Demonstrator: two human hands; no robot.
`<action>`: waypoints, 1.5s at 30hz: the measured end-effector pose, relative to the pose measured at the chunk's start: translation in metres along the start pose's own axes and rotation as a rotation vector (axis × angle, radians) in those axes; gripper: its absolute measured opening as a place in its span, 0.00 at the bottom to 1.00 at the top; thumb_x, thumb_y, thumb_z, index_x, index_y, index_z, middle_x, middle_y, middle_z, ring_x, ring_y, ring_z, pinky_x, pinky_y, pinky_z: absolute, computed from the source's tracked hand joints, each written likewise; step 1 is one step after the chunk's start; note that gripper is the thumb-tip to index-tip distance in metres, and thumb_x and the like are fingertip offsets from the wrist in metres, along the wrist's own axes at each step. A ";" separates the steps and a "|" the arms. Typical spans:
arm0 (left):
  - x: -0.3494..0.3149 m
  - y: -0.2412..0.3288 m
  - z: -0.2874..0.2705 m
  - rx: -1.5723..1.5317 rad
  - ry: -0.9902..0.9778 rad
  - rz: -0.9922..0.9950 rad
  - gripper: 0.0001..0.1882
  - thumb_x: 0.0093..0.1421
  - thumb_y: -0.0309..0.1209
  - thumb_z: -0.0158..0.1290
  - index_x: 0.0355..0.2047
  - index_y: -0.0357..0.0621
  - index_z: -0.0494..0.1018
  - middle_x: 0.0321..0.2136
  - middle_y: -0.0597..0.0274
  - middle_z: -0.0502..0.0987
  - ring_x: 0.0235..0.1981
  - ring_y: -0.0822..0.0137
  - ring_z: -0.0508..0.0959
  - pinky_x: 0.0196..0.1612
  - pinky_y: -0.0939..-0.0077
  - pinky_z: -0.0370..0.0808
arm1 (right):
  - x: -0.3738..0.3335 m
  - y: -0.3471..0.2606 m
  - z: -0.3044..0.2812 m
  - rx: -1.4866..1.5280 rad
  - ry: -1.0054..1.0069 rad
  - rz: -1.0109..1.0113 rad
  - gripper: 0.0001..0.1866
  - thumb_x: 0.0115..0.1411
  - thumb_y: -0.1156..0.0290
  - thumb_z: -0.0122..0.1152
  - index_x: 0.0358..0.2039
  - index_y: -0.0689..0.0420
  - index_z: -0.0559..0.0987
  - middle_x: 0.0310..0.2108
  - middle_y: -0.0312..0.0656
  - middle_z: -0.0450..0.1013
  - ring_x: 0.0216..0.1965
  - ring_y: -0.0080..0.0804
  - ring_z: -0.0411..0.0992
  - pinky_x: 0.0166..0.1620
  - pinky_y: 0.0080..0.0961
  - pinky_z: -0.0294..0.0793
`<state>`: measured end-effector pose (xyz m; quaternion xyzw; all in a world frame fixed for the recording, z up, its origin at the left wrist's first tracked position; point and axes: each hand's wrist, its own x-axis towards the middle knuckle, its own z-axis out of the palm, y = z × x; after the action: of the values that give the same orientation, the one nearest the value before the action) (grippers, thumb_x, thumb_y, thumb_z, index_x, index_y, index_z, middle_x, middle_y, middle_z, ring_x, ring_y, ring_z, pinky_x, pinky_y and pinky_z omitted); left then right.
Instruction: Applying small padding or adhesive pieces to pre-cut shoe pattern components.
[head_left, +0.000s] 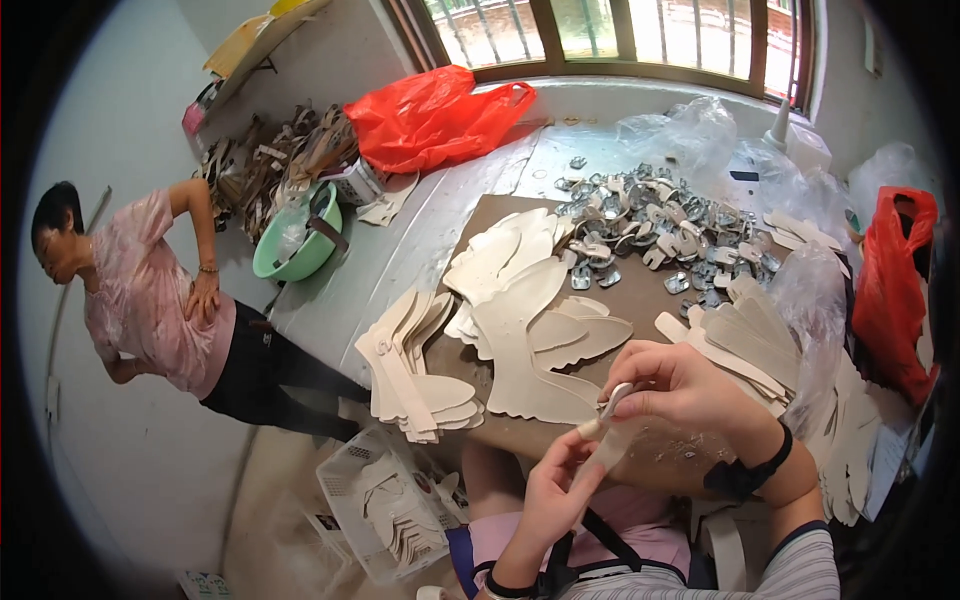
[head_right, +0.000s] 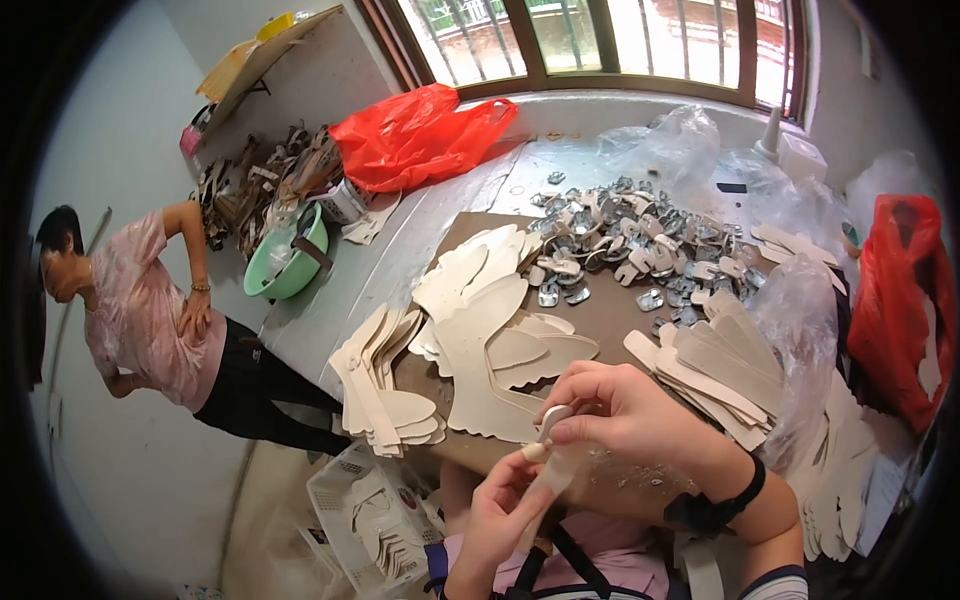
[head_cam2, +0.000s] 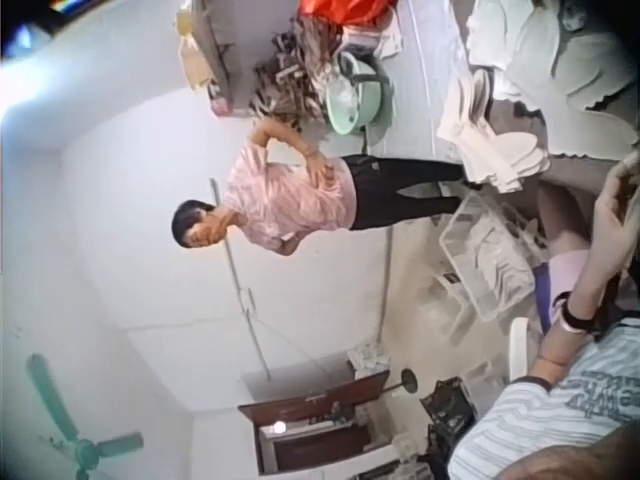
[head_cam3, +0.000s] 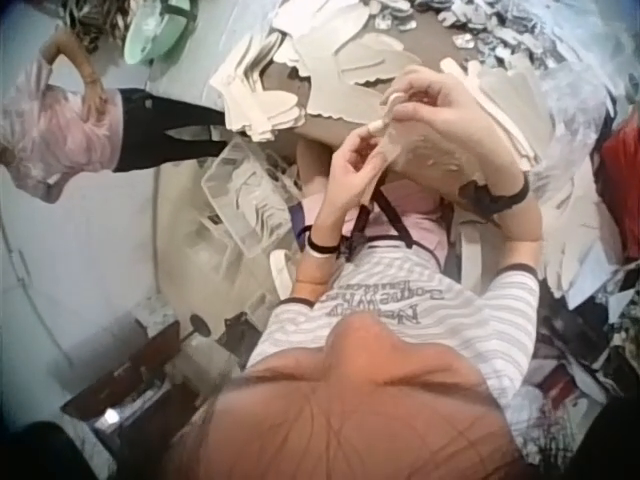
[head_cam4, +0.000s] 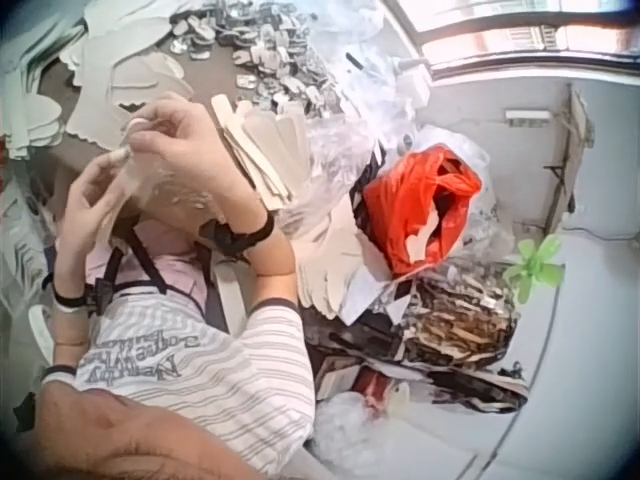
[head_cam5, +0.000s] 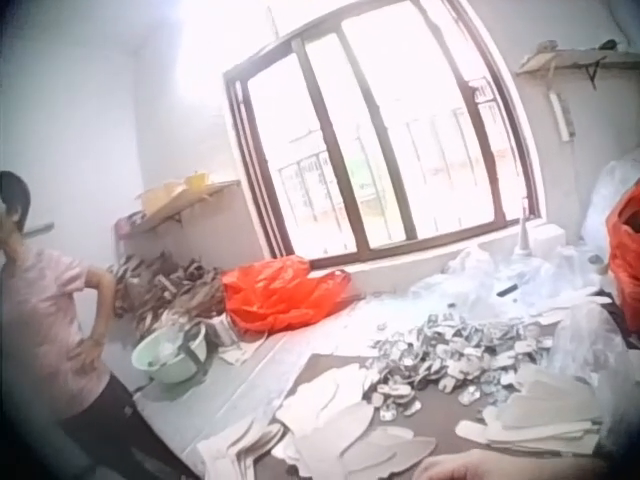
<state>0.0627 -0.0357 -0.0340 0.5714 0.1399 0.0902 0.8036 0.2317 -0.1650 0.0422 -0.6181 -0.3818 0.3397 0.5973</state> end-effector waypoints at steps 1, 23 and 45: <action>-0.005 -0.001 0.000 -0.029 -0.041 -0.028 0.24 0.62 0.21 0.52 0.58 0.35 0.62 0.43 0.63 0.73 0.44 0.76 0.73 0.48 0.81 0.70 | 0.001 0.002 0.010 0.205 0.028 0.036 0.08 0.55 0.79 0.63 0.36 0.65 0.79 0.37 0.38 0.70 0.40 0.24 0.73 0.44 0.21 0.73; -0.040 0.017 -0.007 0.177 0.274 0.385 0.11 0.60 0.18 0.53 0.44 0.29 0.72 0.36 0.61 0.71 0.37 0.74 0.75 0.41 0.83 0.72 | -0.019 -0.007 0.056 -0.202 0.053 -0.092 0.09 0.50 0.80 0.67 0.34 0.61 0.80 0.30 0.41 0.77 0.30 0.29 0.78 0.34 0.21 0.77; -0.042 0.022 -0.014 0.356 0.255 0.450 0.12 0.55 0.17 0.57 0.41 0.31 0.75 0.37 0.57 0.74 0.35 0.71 0.75 0.39 0.82 0.71 | -0.019 0.007 0.061 -0.158 0.087 -0.162 0.08 0.51 0.82 0.65 0.33 0.62 0.80 0.29 0.40 0.77 0.30 0.24 0.76 0.34 0.18 0.77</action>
<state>0.0187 -0.0292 -0.0124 0.7040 0.1232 0.3107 0.6266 0.1700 -0.1525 0.0311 -0.6444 -0.4298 0.2318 0.5884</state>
